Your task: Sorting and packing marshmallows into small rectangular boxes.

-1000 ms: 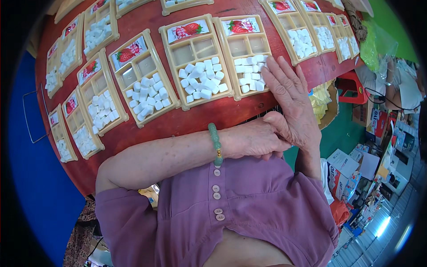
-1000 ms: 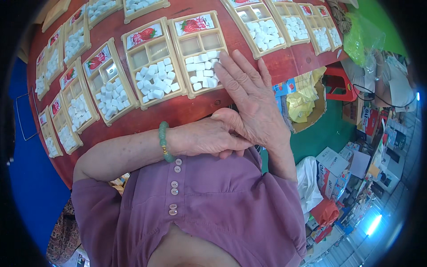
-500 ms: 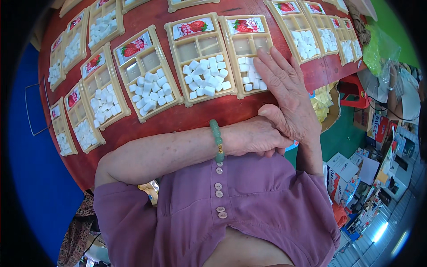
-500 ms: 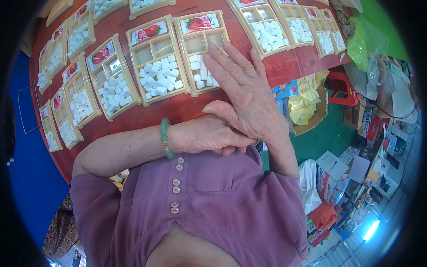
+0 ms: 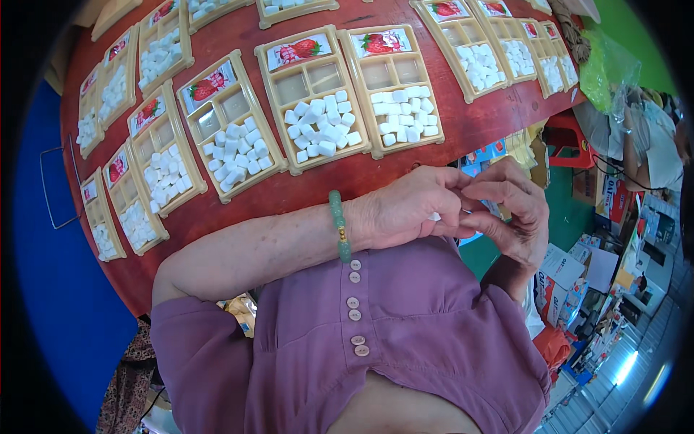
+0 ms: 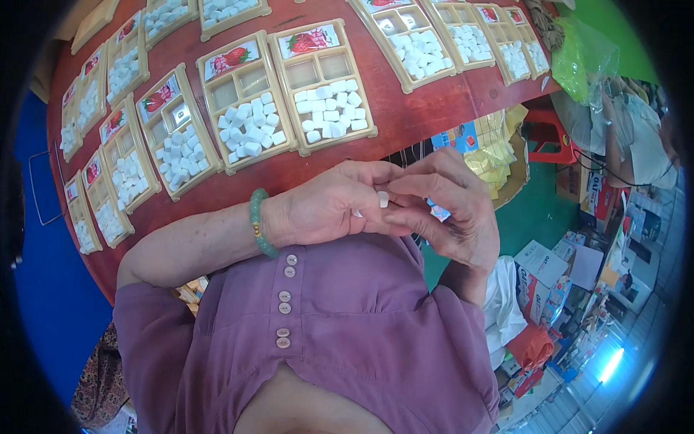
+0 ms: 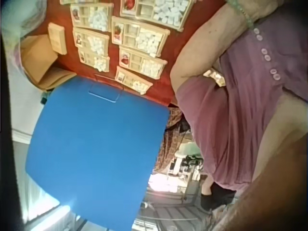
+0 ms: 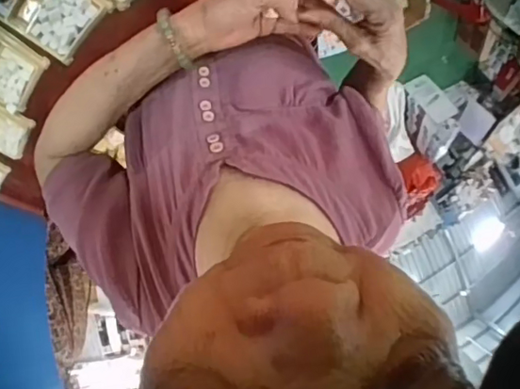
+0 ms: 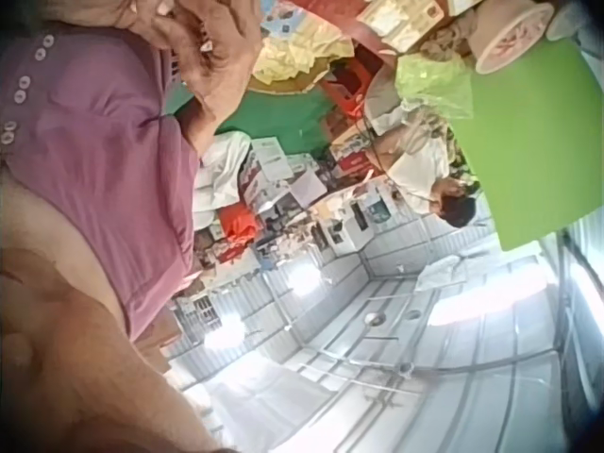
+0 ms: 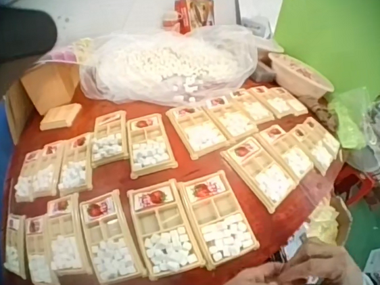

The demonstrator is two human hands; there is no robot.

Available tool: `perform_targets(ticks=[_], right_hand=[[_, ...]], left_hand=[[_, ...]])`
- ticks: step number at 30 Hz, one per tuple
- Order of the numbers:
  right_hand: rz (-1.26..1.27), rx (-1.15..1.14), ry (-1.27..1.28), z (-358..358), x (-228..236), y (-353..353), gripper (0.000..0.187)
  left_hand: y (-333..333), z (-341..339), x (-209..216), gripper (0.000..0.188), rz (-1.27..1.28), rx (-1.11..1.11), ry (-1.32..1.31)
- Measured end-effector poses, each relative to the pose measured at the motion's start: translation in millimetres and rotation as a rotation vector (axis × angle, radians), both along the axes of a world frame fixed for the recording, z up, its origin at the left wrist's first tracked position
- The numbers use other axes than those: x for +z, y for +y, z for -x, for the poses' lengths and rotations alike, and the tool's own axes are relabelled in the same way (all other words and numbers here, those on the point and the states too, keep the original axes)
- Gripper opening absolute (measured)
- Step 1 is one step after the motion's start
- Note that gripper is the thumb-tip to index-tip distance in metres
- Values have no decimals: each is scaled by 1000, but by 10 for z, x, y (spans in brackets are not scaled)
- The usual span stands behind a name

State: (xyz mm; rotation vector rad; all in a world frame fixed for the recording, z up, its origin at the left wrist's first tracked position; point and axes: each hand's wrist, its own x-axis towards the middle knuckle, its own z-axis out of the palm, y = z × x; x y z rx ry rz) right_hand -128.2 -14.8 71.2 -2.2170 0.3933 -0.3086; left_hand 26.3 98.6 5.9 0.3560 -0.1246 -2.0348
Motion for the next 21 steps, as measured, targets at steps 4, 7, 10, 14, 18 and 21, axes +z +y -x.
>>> perform_targets(ticks=[4,7,10,14,18,21], right_hand=[[25,10,93,74,-15,24,34],[95,17,79,40,-50,74,33],[138,23,95,21,-33,94,30],[41,-54,71,28,-25,41,22],[12,-86,-27,-85,15,-46,20],[42,-56,-103,-385,-27,-67,19]], left_hand=[[1,11,46,59,39,34,79],[2,12,55,63,28,50,106],[7,19,57,67,36,50,101],[-10,36,-34,67,73,-15,-24],[-6,48,-51,65,109,2,-17],[2,68,-91,55,110,-119,-106]])
